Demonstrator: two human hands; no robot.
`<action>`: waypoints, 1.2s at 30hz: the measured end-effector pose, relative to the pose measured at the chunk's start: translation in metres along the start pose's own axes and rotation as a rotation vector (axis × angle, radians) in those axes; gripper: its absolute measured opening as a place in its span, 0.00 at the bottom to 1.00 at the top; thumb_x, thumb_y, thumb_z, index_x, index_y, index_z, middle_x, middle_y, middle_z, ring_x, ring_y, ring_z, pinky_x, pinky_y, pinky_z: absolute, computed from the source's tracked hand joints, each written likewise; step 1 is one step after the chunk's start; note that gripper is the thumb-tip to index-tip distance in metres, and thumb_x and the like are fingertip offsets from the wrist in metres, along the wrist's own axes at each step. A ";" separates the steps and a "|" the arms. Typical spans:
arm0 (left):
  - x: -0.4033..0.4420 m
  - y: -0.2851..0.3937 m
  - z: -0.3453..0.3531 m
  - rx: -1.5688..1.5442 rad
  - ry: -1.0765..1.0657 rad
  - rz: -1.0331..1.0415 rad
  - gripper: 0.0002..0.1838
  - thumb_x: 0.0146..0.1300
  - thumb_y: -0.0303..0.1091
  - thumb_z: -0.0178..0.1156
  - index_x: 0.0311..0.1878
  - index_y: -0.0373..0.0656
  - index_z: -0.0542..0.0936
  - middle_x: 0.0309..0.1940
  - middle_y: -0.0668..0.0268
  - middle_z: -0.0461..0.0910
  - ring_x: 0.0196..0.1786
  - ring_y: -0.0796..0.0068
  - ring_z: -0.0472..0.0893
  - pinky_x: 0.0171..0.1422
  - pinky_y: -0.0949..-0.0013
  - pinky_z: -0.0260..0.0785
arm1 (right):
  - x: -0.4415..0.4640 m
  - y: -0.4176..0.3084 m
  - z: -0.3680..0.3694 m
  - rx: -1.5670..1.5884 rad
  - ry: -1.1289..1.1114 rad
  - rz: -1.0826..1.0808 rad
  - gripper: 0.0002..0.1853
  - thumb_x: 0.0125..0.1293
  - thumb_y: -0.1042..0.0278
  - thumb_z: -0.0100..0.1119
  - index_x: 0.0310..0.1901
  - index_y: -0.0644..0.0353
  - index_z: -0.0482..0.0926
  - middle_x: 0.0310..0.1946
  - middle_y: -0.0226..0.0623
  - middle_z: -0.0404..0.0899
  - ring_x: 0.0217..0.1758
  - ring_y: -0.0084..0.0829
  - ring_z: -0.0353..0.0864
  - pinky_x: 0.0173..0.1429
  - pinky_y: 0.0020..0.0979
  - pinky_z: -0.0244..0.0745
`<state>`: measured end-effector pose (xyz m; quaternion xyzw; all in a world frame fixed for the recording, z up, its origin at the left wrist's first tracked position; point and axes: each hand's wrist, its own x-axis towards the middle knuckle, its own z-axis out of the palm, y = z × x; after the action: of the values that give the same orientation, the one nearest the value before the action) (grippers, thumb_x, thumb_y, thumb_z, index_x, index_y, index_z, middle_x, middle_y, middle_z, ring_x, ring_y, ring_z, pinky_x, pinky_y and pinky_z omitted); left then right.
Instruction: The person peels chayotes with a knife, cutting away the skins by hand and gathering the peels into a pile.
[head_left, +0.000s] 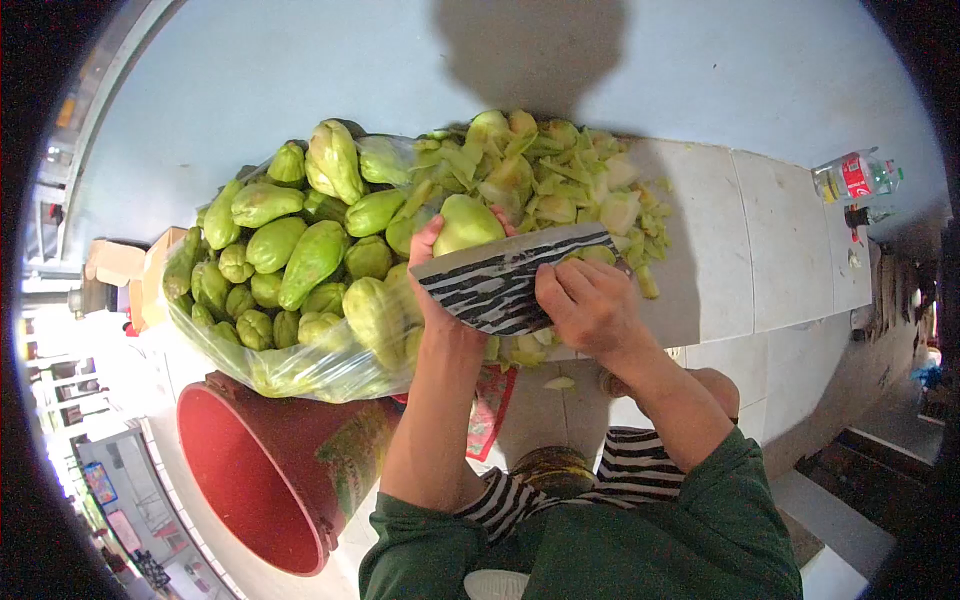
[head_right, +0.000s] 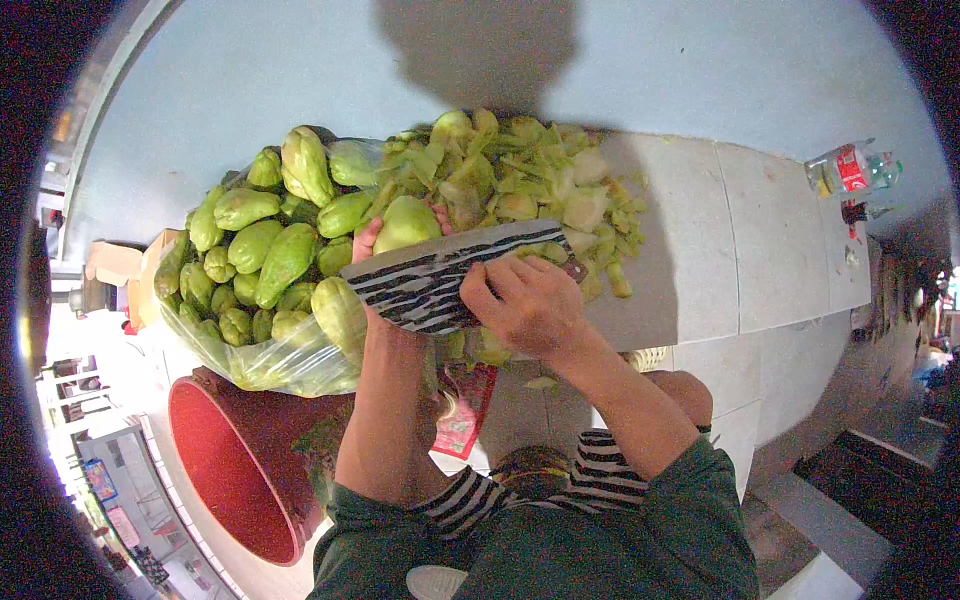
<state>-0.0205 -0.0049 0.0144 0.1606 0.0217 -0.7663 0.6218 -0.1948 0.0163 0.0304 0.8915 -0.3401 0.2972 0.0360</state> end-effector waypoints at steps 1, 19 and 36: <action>-0.001 0.001 0.000 0.023 -0.023 -0.008 0.27 0.57 0.47 0.55 0.50 0.32 0.70 0.42 0.51 0.77 0.44 0.56 0.78 0.53 0.56 0.72 | 0.000 0.000 0.001 0.001 0.005 0.012 0.10 0.52 0.66 0.55 0.37 0.56 0.73 0.26 0.30 0.72 0.28 0.30 0.78 0.31 0.30 0.75; -0.011 0.008 0.016 0.250 -0.033 0.112 0.27 0.56 0.43 0.52 0.55 0.34 0.72 0.46 0.50 0.78 0.49 0.56 0.78 0.57 0.55 0.69 | 0.004 0.008 -0.006 0.088 -0.043 0.158 0.09 0.47 0.68 0.60 0.30 0.56 0.70 0.25 0.34 0.75 0.27 0.39 0.80 0.28 0.39 0.75; -0.016 -0.002 0.027 0.309 0.004 0.026 0.32 0.51 0.44 0.54 0.58 0.34 0.71 0.45 0.53 0.79 0.49 0.57 0.78 0.59 0.57 0.69 | -0.001 0.030 -0.002 0.114 -0.096 0.367 0.18 0.42 0.68 0.66 0.34 0.56 0.69 0.25 0.37 0.73 0.28 0.46 0.77 0.31 0.43 0.74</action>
<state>-0.0256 0.0049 0.0439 0.2562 -0.0974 -0.7521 0.5994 -0.2153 -0.0059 0.0269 0.8283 -0.4807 0.2748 -0.0855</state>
